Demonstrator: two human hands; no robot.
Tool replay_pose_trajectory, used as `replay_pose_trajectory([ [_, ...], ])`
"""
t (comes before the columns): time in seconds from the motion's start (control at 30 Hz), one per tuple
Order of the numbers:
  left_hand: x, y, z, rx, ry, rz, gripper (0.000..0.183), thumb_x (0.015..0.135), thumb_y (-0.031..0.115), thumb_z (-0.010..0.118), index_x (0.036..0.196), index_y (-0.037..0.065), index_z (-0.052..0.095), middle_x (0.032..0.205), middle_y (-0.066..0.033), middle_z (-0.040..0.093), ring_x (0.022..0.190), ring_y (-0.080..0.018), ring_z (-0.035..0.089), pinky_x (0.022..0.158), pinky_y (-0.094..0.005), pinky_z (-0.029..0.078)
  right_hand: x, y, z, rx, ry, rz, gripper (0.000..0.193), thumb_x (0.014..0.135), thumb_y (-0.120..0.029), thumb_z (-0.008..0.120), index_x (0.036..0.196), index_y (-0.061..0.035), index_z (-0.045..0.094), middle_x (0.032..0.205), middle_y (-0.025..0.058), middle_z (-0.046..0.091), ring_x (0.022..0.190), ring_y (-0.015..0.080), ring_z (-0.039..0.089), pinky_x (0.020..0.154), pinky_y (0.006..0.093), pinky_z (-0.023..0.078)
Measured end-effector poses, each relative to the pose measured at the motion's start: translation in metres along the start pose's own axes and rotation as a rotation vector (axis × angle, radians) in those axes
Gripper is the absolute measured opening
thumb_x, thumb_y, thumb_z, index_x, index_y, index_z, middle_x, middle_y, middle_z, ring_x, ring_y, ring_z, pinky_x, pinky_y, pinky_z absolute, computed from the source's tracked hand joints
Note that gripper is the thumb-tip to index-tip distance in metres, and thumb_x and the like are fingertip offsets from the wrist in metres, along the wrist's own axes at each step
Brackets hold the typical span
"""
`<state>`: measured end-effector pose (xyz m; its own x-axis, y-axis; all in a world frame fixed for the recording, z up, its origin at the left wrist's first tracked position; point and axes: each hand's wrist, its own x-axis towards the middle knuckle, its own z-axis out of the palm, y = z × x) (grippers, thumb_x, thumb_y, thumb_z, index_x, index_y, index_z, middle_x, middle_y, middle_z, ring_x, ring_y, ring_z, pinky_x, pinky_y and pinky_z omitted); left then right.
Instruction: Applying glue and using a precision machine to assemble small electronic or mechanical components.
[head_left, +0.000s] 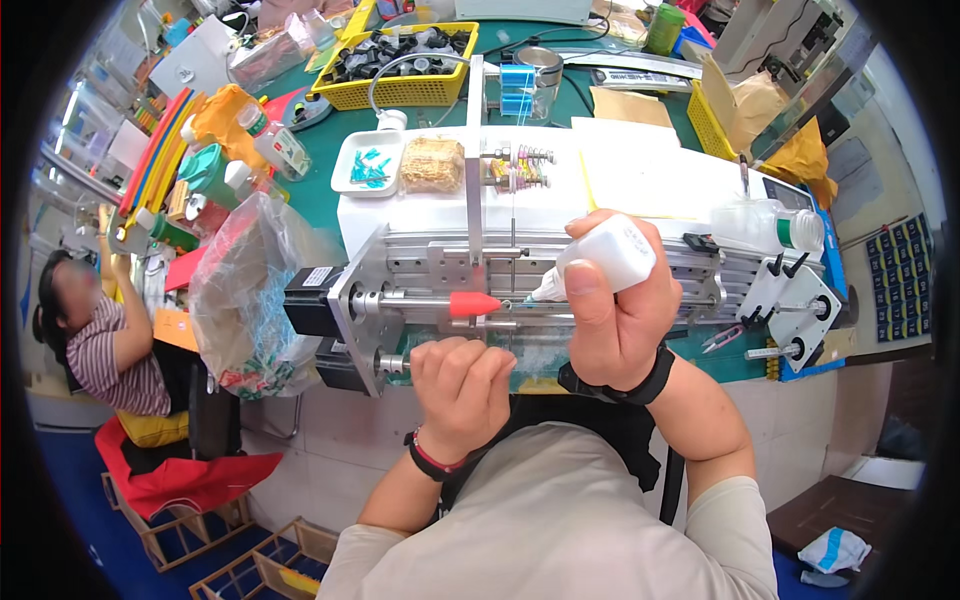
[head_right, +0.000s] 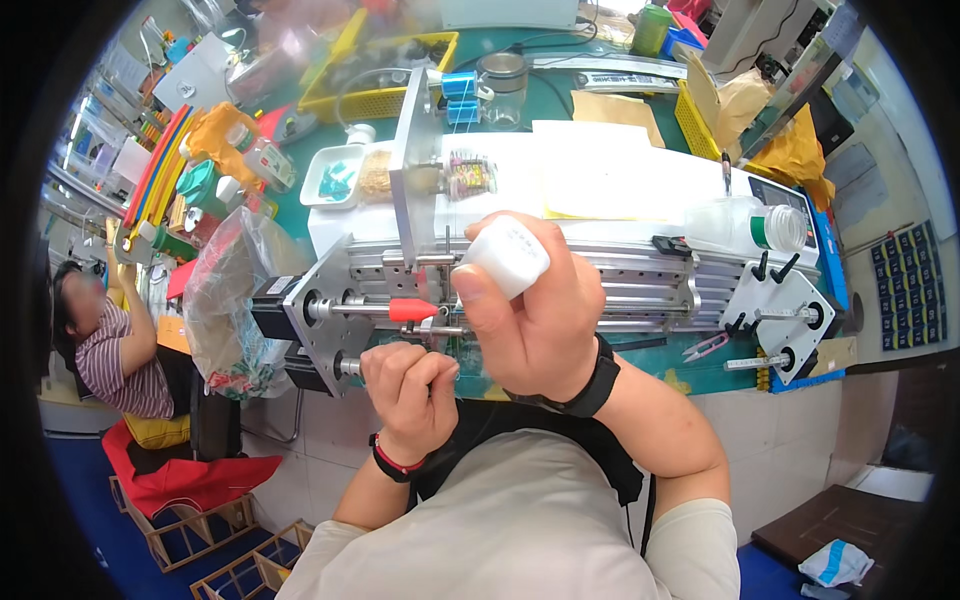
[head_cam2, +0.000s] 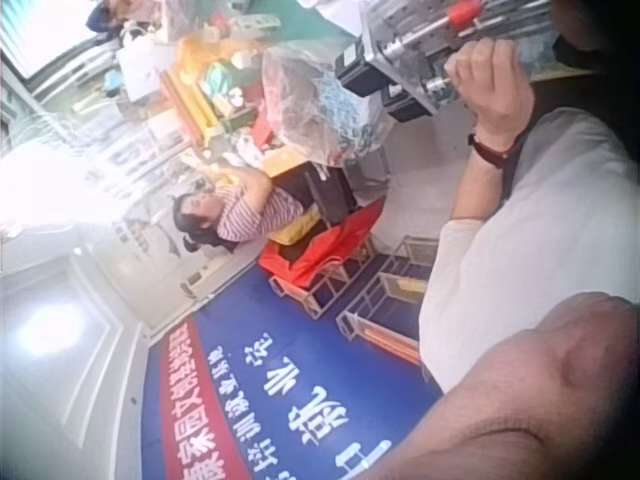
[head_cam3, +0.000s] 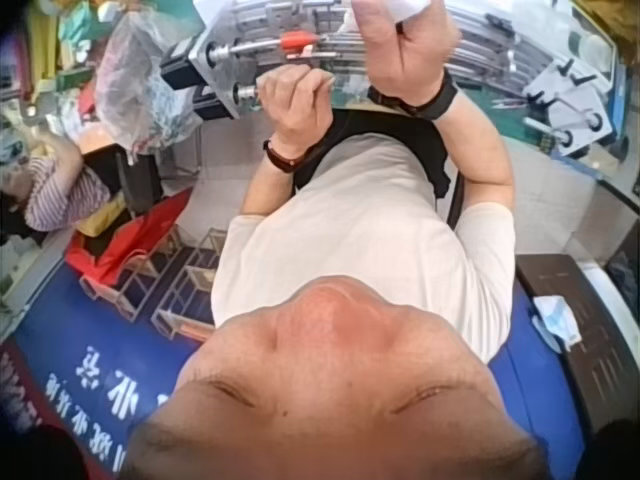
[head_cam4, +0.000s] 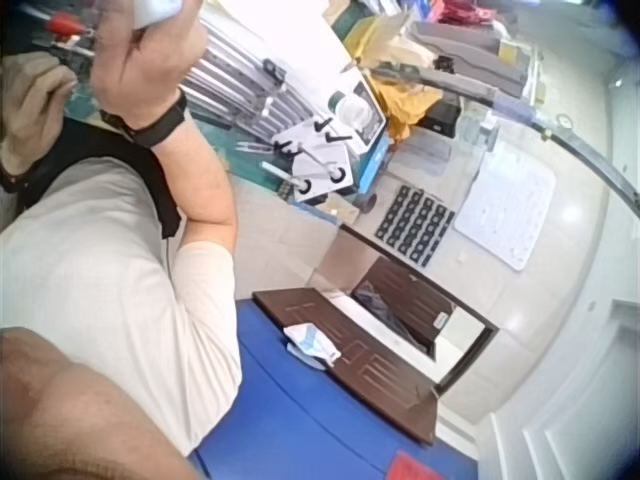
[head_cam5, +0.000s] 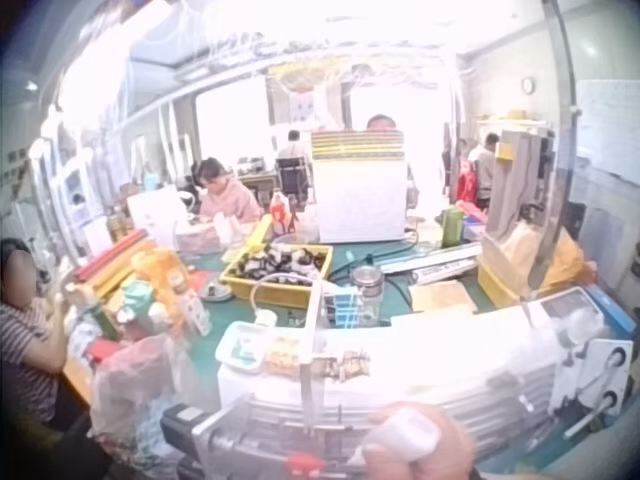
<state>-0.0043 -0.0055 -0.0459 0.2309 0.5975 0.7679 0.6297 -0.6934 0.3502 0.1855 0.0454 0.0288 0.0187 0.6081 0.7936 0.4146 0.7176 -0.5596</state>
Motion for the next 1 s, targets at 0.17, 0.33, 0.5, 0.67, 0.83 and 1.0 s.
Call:
replay_pose_trajectory([
  [0.17,-0.002,-0.001,0.002,0.012,0.001,0.005,0.017,0.088,0.007,0.081,0.101,0.008,0.070,0.100,-0.0072,0.062,0.090,-0.0296,0.061,0.084,-0.0434,0.044,-0.001,-0.002,-0.007,-0.007,-0.009,-0.037,0.031,0.100,-0.010,0.074,0.123,0.0084,0.063,0.098,0.0115,0.074,0.066,0.0168,0.067,0.062,0.0295,0.054],
  [0.33,-0.009,0.001,0.000,0.021,0.008,-0.025,0.019,0.088,0.009,0.082,0.104,0.010,0.072,0.101,-0.0051,0.064,0.094,-0.0288,0.063,0.085,-0.0440,0.043,-0.004,-0.004,-0.008,-0.037,-0.007,-0.037,0.032,0.100,-0.011,0.075,0.123,0.0084,0.064,0.099,0.0126,0.074,0.067,0.0176,0.067,0.062,0.0294,0.054],
  [0.5,-0.038,-0.009,-0.014,-0.054,0.108,-0.044,0.037,0.091,0.019,0.080,0.124,0.012,0.066,0.119,-0.0106,0.064,0.106,-0.0327,0.063,0.093,-0.0464,0.046,-0.016,-0.014,-0.023,0.012,0.038,-0.004,0.031,0.099,-0.016,0.076,0.121,0.0062,0.069,0.107,0.0151,0.076,0.075,0.0182,0.071,0.070,0.0304,0.057],
  [0.67,-0.048,-0.017,-0.028,0.210,0.014,0.093,0.043,0.087,0.028,0.087,0.126,0.016,0.073,0.124,-0.0057,0.065,0.111,-0.0293,0.062,0.094,-0.0451,0.045,-0.062,-0.009,-0.031,0.088,0.083,0.070,0.033,0.101,-0.017,0.074,0.122,0.0073,0.068,0.112,0.0153,0.076,0.080,0.0170,0.071,0.076,0.0297,0.057],
  [0.83,-0.025,0.000,-0.029,0.156,-0.049,0.042,0.031,0.077,0.009,0.093,0.106,0.014,0.082,0.110,-0.0055,0.064,0.102,-0.0293,0.058,0.086,-0.0399,0.047,-0.077,-0.014,-0.019,0.086,0.003,0.153,0.032,0.099,-0.016,0.076,0.120,0.0067,0.068,0.105,0.0148,0.076,0.077,0.0195,0.072,0.073,0.0308,0.058],
  [1.0,-0.026,0.001,-0.039,0.090,-0.074,-0.176,0.015,0.085,0.003,0.085,0.097,0.005,0.076,0.097,-0.0080,0.064,0.094,-0.0300,0.059,0.082,-0.0415,0.047,-0.079,-0.012,-0.007,0.030,-0.063,0.107,0.031,0.097,-0.014,0.078,0.119,0.0061,0.068,0.102,0.0152,0.076,0.072,0.0243,0.072,0.067,0.0328,0.057],
])
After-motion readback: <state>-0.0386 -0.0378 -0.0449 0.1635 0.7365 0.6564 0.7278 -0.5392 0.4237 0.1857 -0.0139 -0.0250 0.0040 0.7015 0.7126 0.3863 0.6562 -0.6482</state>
